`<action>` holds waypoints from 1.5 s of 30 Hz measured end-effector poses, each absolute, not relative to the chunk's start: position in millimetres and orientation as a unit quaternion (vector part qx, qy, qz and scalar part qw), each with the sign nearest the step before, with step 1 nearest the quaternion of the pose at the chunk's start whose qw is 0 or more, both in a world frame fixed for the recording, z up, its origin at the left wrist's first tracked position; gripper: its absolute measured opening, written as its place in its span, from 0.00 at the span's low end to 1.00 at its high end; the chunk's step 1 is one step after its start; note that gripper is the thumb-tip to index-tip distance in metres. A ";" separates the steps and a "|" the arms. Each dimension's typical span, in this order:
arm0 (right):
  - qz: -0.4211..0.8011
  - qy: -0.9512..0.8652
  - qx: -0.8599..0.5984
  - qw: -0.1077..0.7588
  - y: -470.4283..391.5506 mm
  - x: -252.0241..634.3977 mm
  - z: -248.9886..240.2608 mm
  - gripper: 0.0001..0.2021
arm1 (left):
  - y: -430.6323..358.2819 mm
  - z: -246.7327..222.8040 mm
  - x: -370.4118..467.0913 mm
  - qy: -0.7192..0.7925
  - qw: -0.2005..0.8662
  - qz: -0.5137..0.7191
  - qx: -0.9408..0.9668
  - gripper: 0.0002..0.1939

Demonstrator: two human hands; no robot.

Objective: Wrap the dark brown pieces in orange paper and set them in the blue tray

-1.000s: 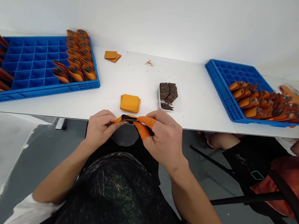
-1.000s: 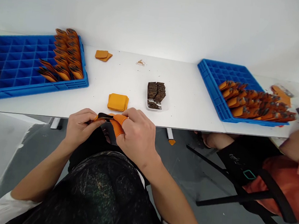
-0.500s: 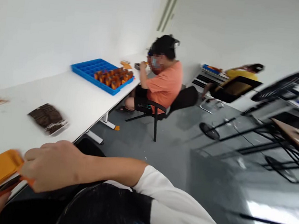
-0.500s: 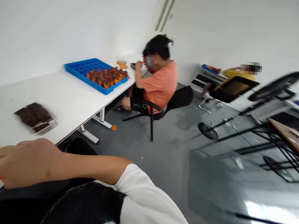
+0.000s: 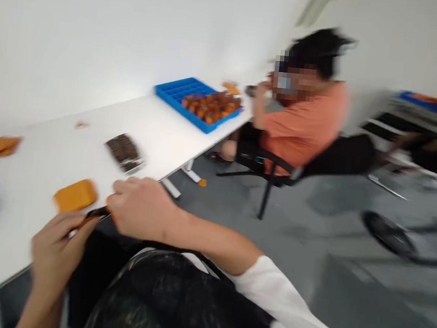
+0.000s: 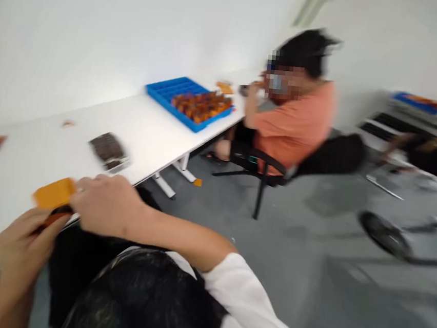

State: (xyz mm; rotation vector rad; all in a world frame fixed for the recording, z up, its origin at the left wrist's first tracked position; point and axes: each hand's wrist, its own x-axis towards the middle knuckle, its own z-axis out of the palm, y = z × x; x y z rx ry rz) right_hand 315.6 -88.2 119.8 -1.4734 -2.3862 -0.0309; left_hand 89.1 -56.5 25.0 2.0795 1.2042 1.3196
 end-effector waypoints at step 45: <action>0.159 -0.838 -0.277 0.443 2.8 198.7 10.2 0.03 | -62.2 52.8 -46.5 0.503 -0.046 0.369 0.780 0.05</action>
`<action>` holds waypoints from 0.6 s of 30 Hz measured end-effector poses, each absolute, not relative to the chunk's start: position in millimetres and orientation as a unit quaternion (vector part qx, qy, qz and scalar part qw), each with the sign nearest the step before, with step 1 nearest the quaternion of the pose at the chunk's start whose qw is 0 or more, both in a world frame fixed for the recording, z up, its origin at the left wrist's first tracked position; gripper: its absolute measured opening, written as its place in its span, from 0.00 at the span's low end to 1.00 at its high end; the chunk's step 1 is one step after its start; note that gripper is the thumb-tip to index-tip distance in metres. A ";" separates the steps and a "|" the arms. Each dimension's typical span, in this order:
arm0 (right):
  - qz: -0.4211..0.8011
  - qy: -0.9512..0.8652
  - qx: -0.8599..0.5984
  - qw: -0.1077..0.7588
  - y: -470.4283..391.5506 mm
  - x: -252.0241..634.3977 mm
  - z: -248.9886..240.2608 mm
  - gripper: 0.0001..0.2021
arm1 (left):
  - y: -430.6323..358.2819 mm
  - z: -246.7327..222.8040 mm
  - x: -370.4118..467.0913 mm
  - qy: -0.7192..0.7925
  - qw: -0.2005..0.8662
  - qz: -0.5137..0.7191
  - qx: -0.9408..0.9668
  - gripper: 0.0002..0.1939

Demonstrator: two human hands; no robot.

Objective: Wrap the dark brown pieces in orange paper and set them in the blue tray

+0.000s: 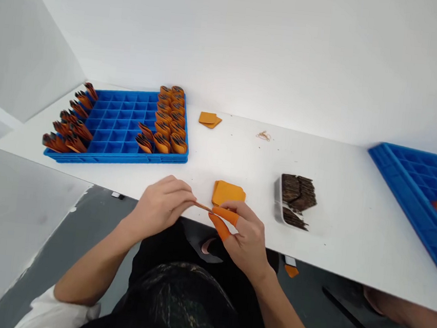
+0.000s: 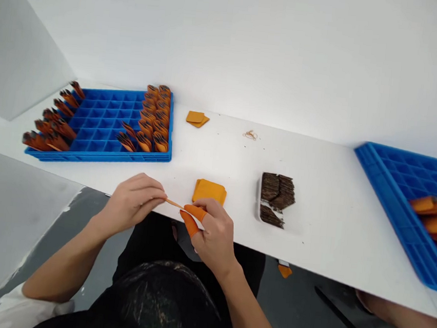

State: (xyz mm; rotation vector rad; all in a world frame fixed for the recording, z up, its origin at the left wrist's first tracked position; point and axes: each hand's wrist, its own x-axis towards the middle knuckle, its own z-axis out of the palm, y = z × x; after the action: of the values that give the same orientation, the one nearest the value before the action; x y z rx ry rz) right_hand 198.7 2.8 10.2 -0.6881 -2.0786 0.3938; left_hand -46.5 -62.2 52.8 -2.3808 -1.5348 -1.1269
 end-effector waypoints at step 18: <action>-0.067 -0.793 -0.388 0.465 30.5 267.5 -86.6 0.13 | 102.6 102.0 -257.7 -0.757 -0.036 -0.006 -0.653 0.22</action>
State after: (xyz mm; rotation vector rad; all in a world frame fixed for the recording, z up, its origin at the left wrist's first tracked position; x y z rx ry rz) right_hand 267.5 30.5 -86.6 -0.9533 -1.9474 -0.1644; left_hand -257.7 102.6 102.0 -2.0993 -2.4330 -0.0199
